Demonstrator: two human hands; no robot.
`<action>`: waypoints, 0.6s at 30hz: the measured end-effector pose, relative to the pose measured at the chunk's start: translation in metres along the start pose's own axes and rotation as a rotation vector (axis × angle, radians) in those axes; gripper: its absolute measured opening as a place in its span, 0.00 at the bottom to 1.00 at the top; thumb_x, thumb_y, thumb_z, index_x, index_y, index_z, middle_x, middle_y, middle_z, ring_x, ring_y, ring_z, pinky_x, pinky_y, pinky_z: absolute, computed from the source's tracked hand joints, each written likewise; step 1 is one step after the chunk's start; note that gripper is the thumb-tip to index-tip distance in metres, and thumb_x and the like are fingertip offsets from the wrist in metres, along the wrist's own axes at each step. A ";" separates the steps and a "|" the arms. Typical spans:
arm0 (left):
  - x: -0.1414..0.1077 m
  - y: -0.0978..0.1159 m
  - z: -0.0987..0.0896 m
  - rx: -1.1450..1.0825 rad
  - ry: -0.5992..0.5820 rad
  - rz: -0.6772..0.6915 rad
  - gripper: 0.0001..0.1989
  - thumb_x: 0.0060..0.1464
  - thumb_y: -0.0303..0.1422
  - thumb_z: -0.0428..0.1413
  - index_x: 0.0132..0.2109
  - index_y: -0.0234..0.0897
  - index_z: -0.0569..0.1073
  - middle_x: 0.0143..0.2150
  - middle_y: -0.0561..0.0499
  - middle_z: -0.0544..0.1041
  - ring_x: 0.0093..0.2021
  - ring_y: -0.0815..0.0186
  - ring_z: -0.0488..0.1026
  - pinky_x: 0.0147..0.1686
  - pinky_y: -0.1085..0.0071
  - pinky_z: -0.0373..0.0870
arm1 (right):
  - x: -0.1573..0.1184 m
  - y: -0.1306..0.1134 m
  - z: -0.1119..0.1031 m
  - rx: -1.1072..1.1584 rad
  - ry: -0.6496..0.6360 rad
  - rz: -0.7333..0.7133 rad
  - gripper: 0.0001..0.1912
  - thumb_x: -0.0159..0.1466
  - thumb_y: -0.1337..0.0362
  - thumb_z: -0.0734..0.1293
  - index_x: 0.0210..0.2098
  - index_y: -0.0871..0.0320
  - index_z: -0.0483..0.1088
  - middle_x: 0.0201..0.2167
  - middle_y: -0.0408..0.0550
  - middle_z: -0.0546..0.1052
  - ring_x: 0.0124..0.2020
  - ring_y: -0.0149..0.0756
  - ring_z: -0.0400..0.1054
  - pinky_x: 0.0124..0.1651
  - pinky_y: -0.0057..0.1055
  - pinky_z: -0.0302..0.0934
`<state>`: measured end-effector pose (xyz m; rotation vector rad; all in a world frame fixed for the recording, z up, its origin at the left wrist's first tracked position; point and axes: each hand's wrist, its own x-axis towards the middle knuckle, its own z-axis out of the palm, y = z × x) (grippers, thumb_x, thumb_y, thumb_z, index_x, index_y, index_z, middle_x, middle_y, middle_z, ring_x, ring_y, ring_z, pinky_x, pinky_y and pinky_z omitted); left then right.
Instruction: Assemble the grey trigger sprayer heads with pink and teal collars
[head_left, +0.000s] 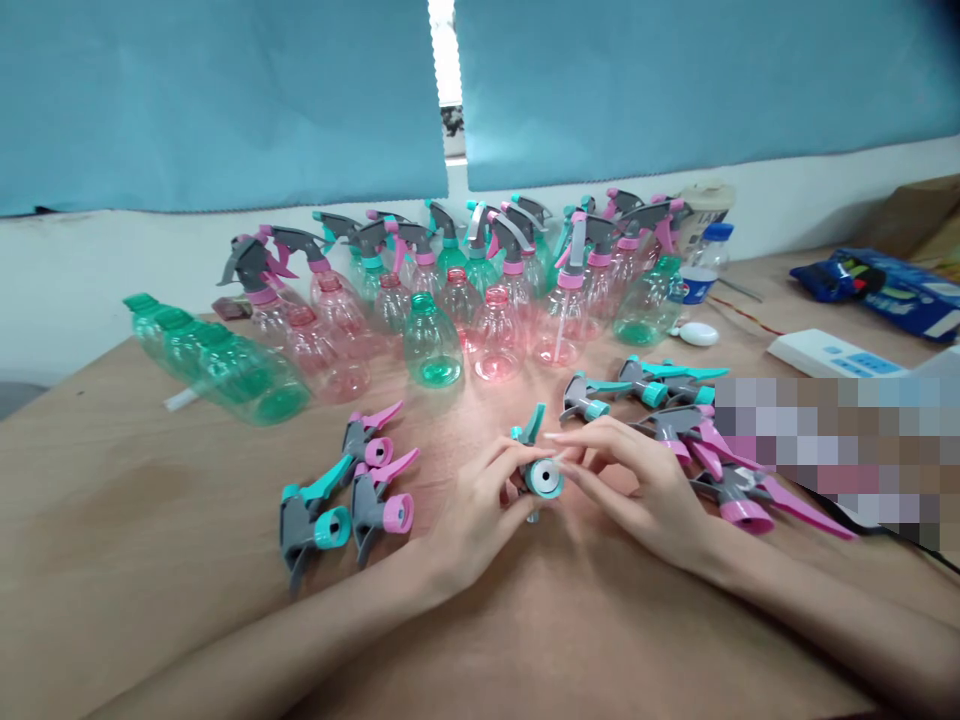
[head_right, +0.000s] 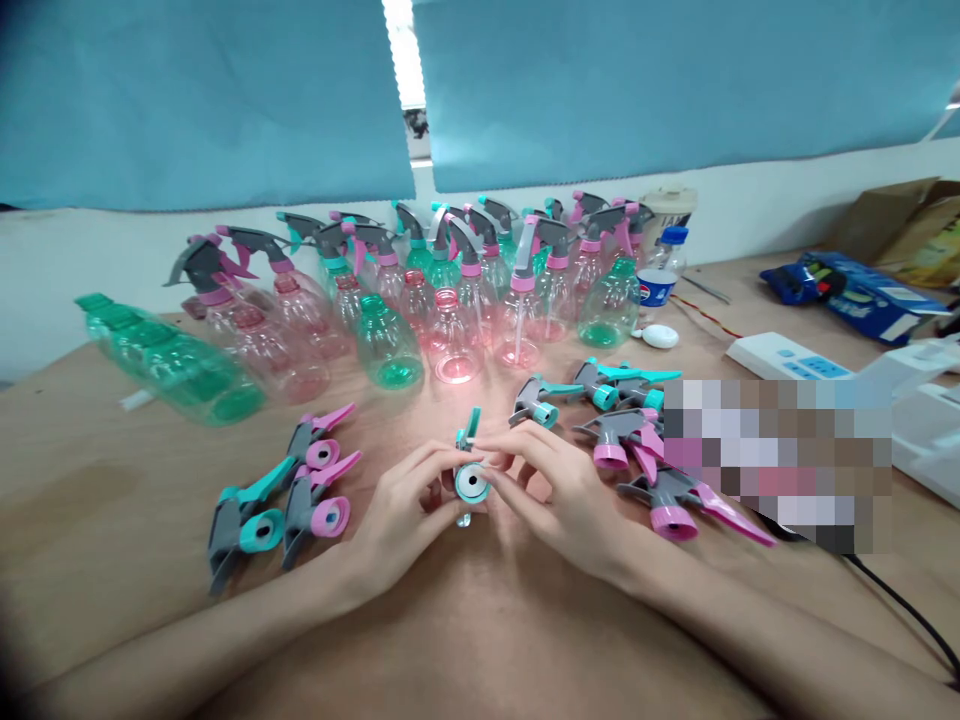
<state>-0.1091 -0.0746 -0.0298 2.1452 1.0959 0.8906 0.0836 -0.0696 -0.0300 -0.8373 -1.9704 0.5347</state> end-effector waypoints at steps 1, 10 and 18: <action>0.000 0.000 0.000 -0.001 0.003 0.002 0.14 0.52 0.23 0.57 0.46 0.40 0.72 0.38 0.53 0.71 0.29 0.71 0.67 0.30 0.75 0.67 | 0.000 -0.001 -0.001 -0.009 0.003 -0.014 0.10 0.65 0.66 0.63 0.46 0.55 0.69 0.33 0.47 0.72 0.30 0.33 0.67 0.33 0.32 0.66; -0.002 -0.001 0.002 0.062 0.025 0.047 0.15 0.53 0.22 0.58 0.47 0.39 0.70 0.41 0.53 0.71 0.30 0.71 0.69 0.32 0.74 0.69 | -0.003 0.002 -0.001 -0.134 -0.146 -0.054 0.09 0.60 0.70 0.64 0.41 0.56 0.67 0.37 0.48 0.70 0.35 0.34 0.67 0.36 0.30 0.63; -0.005 -0.001 0.002 0.141 0.038 0.096 0.15 0.55 0.26 0.57 0.50 0.40 0.68 0.42 0.51 0.72 0.40 0.65 0.71 0.41 0.69 0.71 | 0.000 0.000 -0.005 -0.064 -0.193 -0.005 0.10 0.60 0.70 0.63 0.42 0.56 0.68 0.34 0.47 0.71 0.31 0.32 0.67 0.32 0.29 0.63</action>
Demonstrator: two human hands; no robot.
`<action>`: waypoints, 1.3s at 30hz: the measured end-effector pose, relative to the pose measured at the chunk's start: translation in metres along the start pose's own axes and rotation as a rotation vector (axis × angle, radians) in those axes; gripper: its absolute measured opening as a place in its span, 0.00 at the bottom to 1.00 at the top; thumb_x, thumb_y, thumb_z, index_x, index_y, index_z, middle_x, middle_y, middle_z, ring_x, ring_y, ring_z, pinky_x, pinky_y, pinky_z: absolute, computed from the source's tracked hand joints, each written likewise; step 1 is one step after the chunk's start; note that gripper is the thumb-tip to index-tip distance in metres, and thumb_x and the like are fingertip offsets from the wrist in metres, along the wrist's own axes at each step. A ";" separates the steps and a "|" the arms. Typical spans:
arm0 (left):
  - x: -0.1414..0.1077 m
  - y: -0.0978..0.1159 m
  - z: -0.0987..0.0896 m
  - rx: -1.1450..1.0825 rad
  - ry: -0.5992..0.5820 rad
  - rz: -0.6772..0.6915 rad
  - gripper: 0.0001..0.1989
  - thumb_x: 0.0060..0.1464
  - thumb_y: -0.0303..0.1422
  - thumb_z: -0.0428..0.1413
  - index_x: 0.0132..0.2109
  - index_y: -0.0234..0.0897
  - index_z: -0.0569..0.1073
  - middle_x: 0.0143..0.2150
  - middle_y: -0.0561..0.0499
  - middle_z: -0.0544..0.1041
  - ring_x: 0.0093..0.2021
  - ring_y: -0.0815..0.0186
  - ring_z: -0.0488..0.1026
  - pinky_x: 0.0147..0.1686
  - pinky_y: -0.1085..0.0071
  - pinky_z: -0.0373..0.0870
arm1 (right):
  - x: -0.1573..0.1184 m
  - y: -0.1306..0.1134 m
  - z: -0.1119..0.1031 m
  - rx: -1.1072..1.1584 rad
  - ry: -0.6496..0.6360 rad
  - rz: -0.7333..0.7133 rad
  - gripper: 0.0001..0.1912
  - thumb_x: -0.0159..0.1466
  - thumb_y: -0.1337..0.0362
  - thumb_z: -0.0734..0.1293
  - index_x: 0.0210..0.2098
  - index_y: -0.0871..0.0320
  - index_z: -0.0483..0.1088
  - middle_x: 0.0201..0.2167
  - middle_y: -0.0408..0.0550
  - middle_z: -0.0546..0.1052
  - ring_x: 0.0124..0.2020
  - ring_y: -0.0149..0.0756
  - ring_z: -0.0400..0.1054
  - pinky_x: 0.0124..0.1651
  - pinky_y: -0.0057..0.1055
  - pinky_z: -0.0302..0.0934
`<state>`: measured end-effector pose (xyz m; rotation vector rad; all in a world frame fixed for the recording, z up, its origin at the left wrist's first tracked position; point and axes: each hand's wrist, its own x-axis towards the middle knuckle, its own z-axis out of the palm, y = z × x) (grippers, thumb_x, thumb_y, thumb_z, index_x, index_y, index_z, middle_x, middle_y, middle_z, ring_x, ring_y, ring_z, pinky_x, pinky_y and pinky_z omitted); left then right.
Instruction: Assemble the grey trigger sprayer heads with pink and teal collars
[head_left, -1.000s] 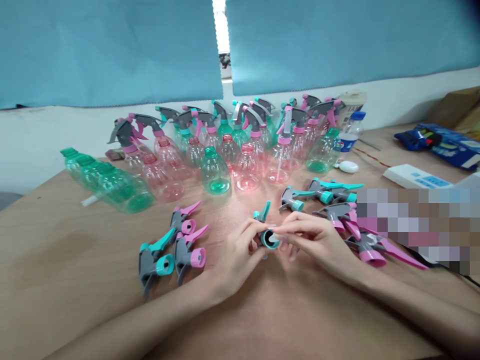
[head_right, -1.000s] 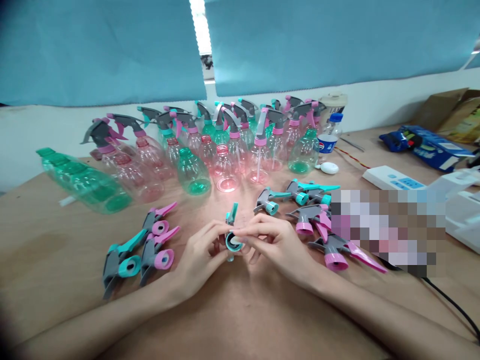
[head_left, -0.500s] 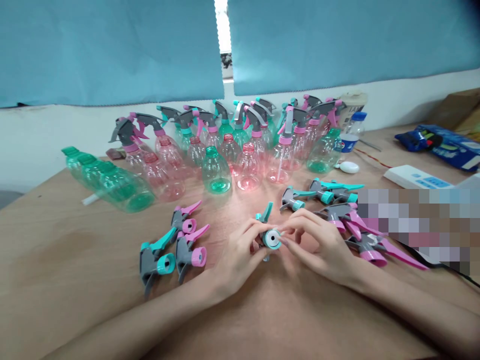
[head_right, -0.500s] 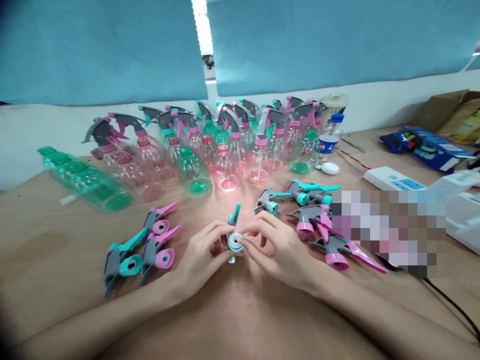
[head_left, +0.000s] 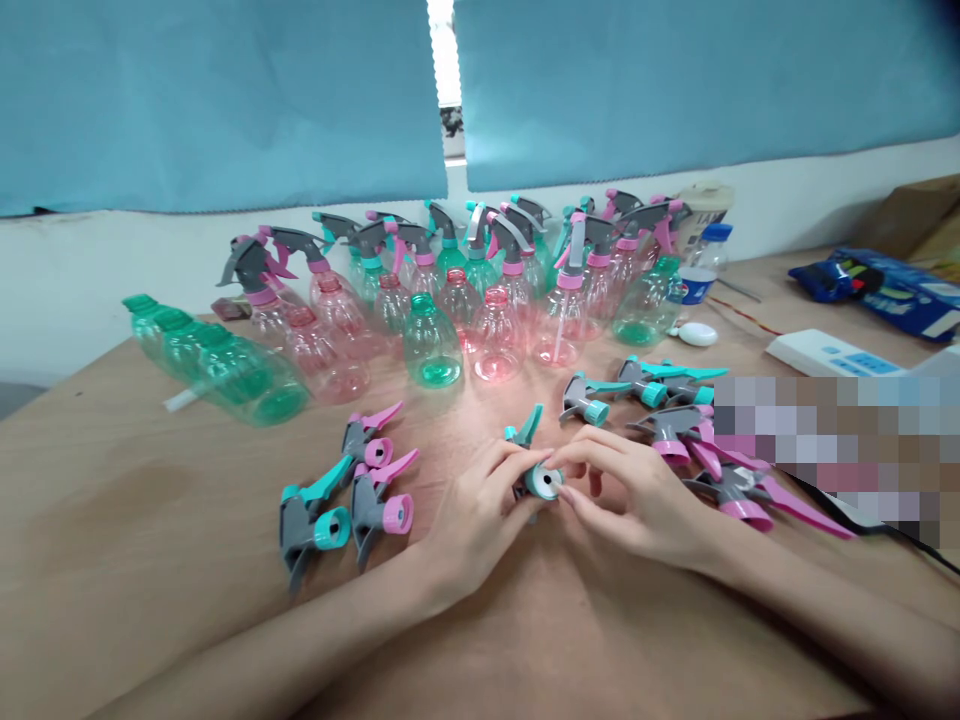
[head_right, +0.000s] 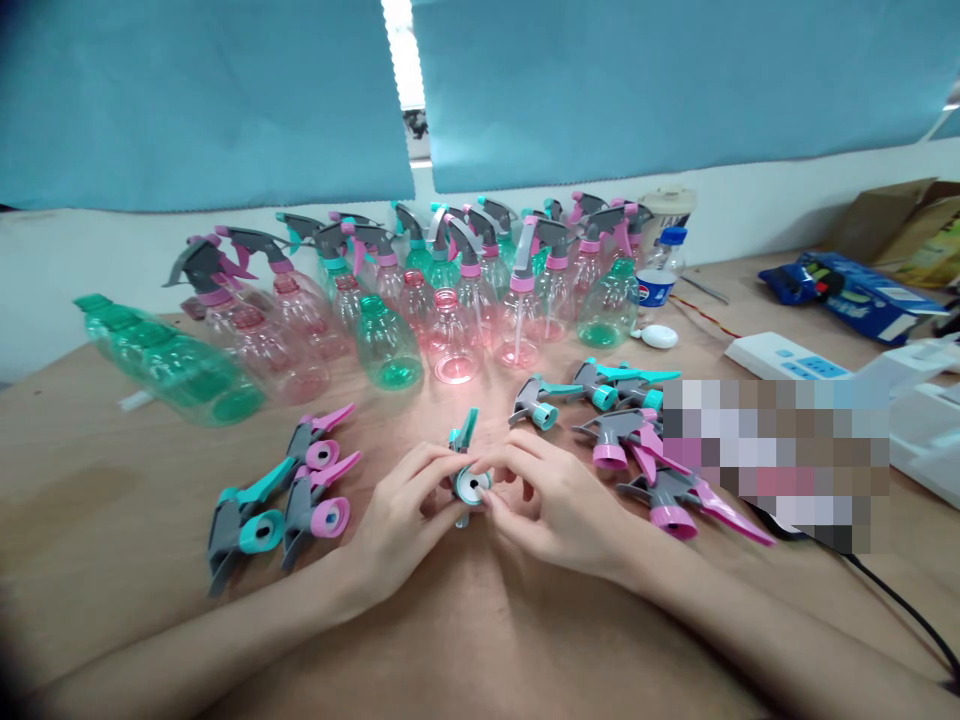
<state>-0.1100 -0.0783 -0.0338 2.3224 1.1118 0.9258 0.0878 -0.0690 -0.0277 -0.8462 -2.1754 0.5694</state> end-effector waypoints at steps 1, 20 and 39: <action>0.000 0.000 0.000 0.004 0.002 0.006 0.15 0.55 0.26 0.58 0.50 0.40 0.68 0.42 0.51 0.72 0.40 0.65 0.71 0.41 0.68 0.71 | 0.000 0.000 -0.001 0.015 -0.014 0.006 0.10 0.60 0.71 0.63 0.42 0.56 0.68 0.34 0.46 0.72 0.31 0.32 0.67 0.32 0.29 0.63; -0.003 -0.004 0.003 0.098 0.050 0.136 0.15 0.57 0.25 0.55 0.51 0.38 0.67 0.42 0.49 0.72 0.41 0.64 0.70 0.39 0.67 0.71 | -0.001 0.001 0.001 0.061 -0.068 0.119 0.06 0.58 0.71 0.64 0.35 0.57 0.66 0.30 0.44 0.72 0.28 0.30 0.68 0.30 0.25 0.64; -0.004 -0.004 0.005 0.112 0.033 0.179 0.12 0.57 0.22 0.53 0.48 0.35 0.68 0.41 0.47 0.72 0.42 0.63 0.70 0.40 0.67 0.71 | -0.002 -0.004 0.010 -0.068 0.018 0.098 0.03 0.58 0.67 0.66 0.33 0.59 0.67 0.24 0.41 0.69 0.22 0.27 0.63 0.23 0.23 0.57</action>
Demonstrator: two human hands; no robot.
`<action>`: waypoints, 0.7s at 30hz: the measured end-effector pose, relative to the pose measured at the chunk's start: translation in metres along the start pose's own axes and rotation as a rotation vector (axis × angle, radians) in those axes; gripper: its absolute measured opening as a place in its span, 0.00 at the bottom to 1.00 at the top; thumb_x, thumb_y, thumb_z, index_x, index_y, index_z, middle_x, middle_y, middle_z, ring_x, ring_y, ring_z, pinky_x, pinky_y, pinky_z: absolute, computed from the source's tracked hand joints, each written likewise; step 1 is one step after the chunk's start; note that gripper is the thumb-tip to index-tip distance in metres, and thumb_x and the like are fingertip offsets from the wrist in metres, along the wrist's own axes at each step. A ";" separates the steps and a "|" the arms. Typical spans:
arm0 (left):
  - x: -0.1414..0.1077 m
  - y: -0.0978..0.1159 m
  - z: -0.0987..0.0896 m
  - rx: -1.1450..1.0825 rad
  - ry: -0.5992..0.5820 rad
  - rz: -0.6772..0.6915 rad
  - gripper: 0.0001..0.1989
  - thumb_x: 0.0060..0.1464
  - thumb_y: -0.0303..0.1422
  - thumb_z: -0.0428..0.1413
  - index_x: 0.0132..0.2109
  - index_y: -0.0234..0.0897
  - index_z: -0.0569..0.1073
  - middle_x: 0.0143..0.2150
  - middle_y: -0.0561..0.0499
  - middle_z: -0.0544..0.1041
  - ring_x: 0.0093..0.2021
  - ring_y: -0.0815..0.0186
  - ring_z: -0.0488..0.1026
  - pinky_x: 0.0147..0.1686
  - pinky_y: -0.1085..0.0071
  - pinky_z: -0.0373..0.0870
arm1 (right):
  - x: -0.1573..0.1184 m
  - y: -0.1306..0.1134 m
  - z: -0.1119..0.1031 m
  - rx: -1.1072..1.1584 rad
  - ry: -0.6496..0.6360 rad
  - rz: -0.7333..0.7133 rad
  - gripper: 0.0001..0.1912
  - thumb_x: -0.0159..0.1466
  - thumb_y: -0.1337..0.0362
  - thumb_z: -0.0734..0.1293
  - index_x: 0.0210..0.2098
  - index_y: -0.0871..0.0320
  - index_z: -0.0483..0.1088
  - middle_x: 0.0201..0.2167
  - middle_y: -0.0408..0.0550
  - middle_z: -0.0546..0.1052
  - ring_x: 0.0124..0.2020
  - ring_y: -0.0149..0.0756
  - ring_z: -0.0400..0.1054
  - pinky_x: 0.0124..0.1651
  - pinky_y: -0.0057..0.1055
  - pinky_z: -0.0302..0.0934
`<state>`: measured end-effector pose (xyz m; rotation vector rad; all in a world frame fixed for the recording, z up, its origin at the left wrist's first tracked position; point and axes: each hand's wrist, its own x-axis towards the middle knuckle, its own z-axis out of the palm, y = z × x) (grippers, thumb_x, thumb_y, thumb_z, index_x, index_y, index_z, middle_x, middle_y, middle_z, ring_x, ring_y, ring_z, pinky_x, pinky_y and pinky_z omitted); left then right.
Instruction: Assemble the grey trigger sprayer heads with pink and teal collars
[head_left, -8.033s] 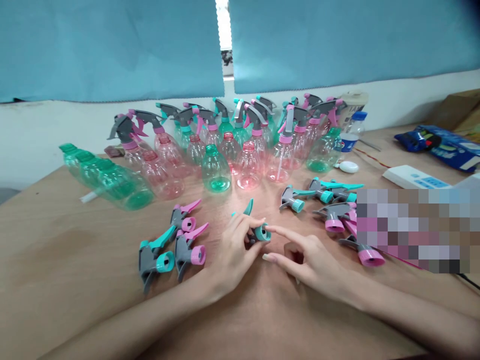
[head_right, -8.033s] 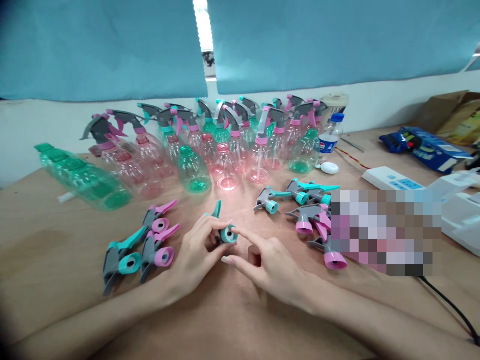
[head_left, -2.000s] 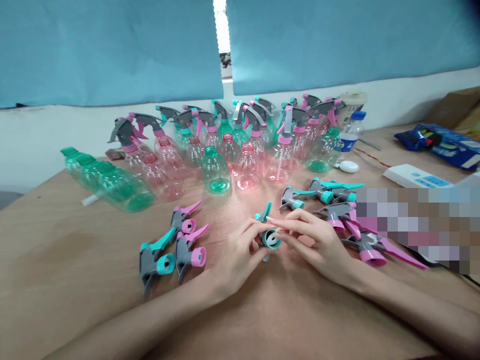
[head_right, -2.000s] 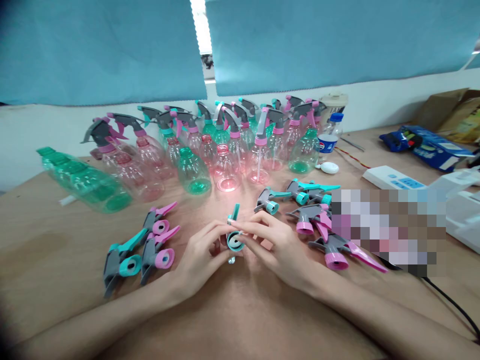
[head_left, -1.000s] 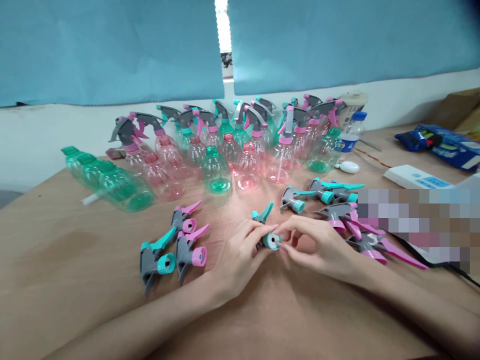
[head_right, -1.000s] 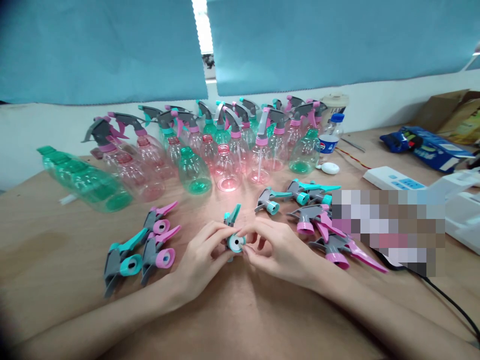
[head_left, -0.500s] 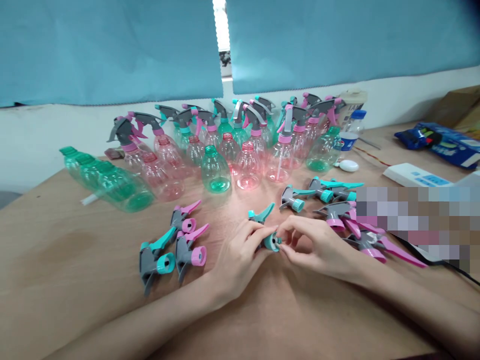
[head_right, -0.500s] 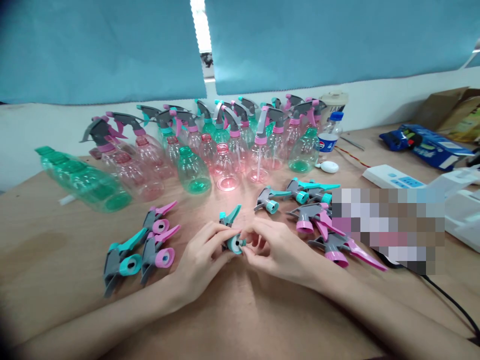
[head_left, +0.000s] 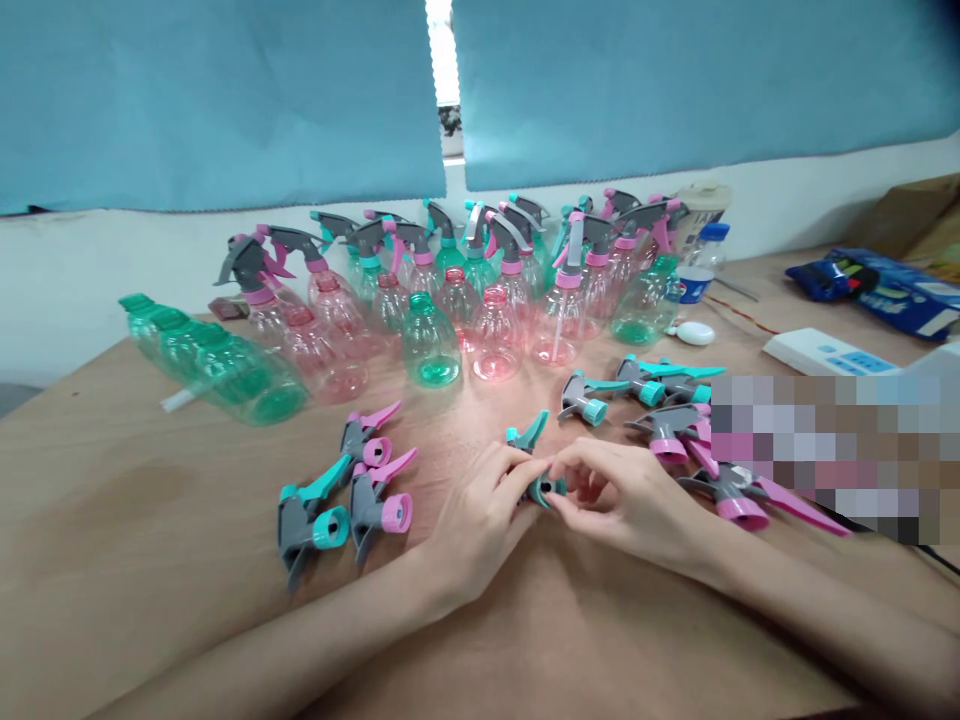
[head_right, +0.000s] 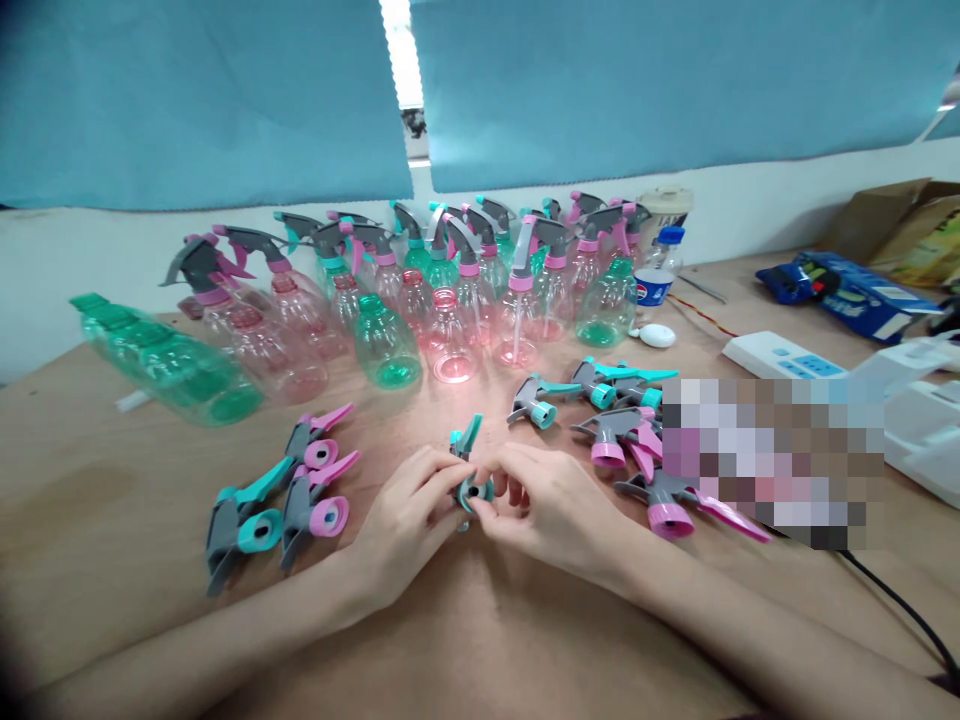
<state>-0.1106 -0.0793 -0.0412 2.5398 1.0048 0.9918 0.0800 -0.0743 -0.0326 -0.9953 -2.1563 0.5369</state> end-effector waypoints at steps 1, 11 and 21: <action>0.000 0.000 0.000 0.008 0.006 0.007 0.12 0.57 0.22 0.52 0.48 0.35 0.68 0.41 0.46 0.72 0.41 0.63 0.70 0.39 0.67 0.71 | 0.000 -0.001 0.001 -0.006 0.010 0.003 0.03 0.58 0.67 0.66 0.33 0.59 0.67 0.24 0.41 0.69 0.22 0.27 0.63 0.23 0.23 0.57; 0.003 0.006 -0.002 0.098 0.052 0.092 0.12 0.59 0.22 0.48 0.49 0.32 0.69 0.38 0.46 0.73 0.38 0.63 0.70 0.36 0.67 0.71 | -0.004 -0.017 0.007 0.075 0.088 0.191 0.07 0.56 0.70 0.62 0.25 0.56 0.58 0.18 0.37 0.63 0.18 0.25 0.59 0.22 0.23 0.52; 0.004 0.003 -0.001 0.062 0.067 0.063 0.11 0.59 0.26 0.53 0.49 0.34 0.69 0.38 0.47 0.73 0.39 0.64 0.70 0.38 0.67 0.70 | 0.002 -0.012 0.001 0.685 -0.094 0.501 0.13 0.64 0.59 0.61 0.28 0.54 0.52 0.18 0.33 0.62 0.15 0.25 0.61 0.19 0.24 0.54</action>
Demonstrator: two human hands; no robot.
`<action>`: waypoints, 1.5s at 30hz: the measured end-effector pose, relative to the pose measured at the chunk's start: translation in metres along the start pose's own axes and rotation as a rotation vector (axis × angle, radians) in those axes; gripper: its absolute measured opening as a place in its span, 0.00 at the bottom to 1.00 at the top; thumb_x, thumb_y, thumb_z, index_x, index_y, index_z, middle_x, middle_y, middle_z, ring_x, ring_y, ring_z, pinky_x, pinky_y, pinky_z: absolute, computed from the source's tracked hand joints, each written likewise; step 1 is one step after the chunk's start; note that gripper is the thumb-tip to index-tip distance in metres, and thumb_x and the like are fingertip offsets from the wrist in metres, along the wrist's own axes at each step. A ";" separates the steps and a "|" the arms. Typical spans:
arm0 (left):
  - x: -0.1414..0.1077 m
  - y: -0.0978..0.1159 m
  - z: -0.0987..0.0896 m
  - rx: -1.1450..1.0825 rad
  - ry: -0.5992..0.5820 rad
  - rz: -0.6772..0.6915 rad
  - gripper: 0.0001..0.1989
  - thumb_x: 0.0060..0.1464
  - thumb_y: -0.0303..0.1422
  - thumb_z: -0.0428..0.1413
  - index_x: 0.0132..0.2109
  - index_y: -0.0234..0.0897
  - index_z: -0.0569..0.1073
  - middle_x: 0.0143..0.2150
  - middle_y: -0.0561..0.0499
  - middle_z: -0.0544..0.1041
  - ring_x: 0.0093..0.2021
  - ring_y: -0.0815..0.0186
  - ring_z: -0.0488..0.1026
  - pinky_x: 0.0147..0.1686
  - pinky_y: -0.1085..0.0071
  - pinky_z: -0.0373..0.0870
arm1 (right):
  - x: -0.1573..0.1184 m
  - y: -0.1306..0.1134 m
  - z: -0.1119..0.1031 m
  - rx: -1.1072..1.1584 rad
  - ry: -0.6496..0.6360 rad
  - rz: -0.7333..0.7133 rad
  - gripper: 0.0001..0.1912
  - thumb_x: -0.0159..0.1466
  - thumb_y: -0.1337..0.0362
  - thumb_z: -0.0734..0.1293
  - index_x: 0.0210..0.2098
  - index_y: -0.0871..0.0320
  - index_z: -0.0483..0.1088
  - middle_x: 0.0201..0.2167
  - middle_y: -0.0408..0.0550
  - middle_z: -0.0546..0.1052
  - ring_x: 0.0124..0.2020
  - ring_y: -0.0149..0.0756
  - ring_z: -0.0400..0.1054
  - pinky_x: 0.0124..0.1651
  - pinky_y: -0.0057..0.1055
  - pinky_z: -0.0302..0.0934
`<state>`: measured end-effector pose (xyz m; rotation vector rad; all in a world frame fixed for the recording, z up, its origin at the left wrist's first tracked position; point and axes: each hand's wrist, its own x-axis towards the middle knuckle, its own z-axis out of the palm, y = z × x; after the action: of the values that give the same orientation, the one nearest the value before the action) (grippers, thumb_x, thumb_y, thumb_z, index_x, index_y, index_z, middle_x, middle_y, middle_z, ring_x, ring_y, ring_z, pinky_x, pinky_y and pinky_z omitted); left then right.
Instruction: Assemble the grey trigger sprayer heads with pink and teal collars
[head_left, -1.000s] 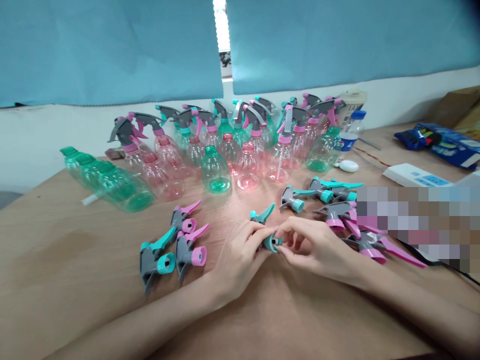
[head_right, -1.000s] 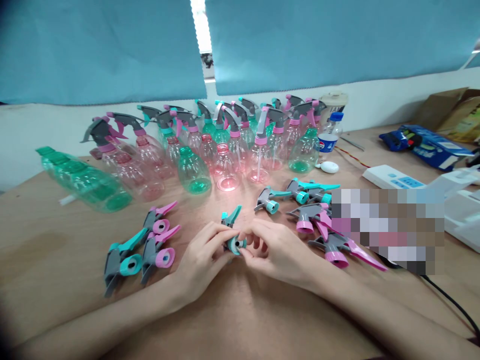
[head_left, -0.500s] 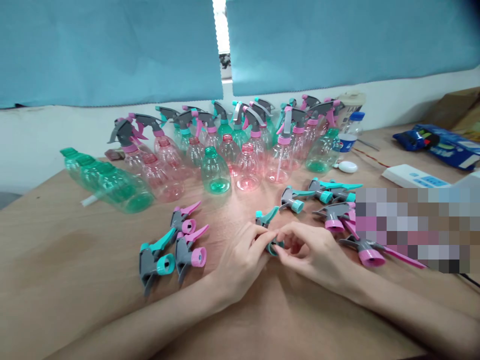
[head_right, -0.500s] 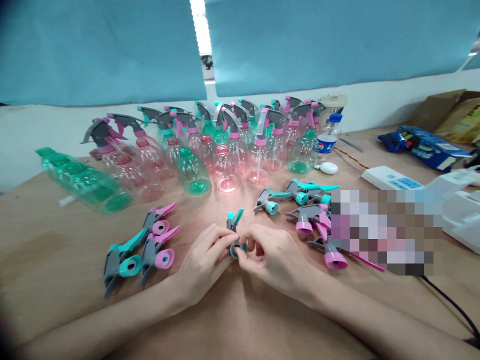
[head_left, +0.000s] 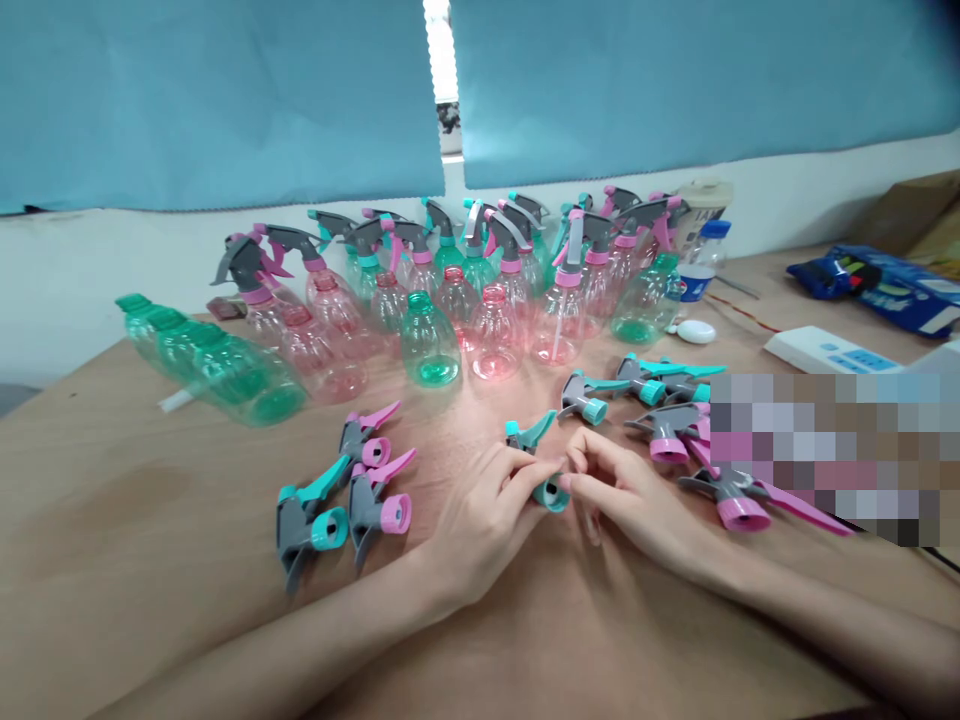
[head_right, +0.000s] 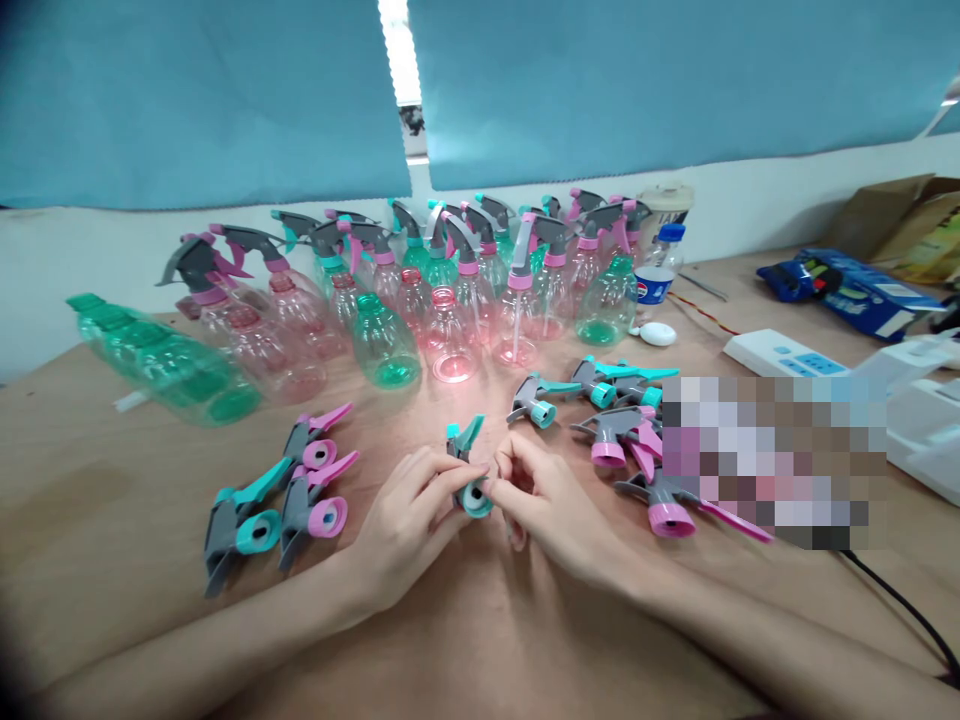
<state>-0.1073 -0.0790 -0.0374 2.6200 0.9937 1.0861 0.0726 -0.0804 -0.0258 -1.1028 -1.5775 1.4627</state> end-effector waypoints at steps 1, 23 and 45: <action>0.000 0.000 0.000 -0.006 -0.001 -0.010 0.11 0.59 0.26 0.53 0.49 0.34 0.69 0.38 0.47 0.73 0.39 0.63 0.70 0.38 0.67 0.70 | 0.000 0.001 -0.001 -0.011 -0.012 -0.010 0.13 0.64 0.59 0.61 0.28 0.55 0.52 0.19 0.33 0.62 0.15 0.25 0.61 0.20 0.24 0.54; 0.000 -0.001 -0.002 -0.112 -0.087 -0.153 0.14 0.57 0.26 0.55 0.51 0.39 0.70 0.42 0.48 0.72 0.41 0.64 0.72 0.40 0.66 0.73 | 0.010 0.014 0.001 0.253 -0.123 0.043 0.20 0.57 0.64 0.67 0.36 0.52 0.48 0.23 0.32 0.70 0.13 0.27 0.67 0.16 0.23 0.62; -0.007 0.019 -0.035 -0.103 0.068 -0.171 0.13 0.54 0.28 0.58 0.47 0.37 0.69 0.34 0.53 0.73 0.35 0.67 0.68 0.35 0.71 0.67 | 0.006 0.021 -0.016 -0.115 0.030 -0.293 0.13 0.62 0.57 0.66 0.40 0.54 0.58 0.30 0.40 0.65 0.28 0.29 0.64 0.27 0.27 0.63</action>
<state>-0.1239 -0.1023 -0.0090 2.3824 1.1210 1.1585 0.0875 -0.0691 -0.0449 -0.9061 -1.7368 1.1689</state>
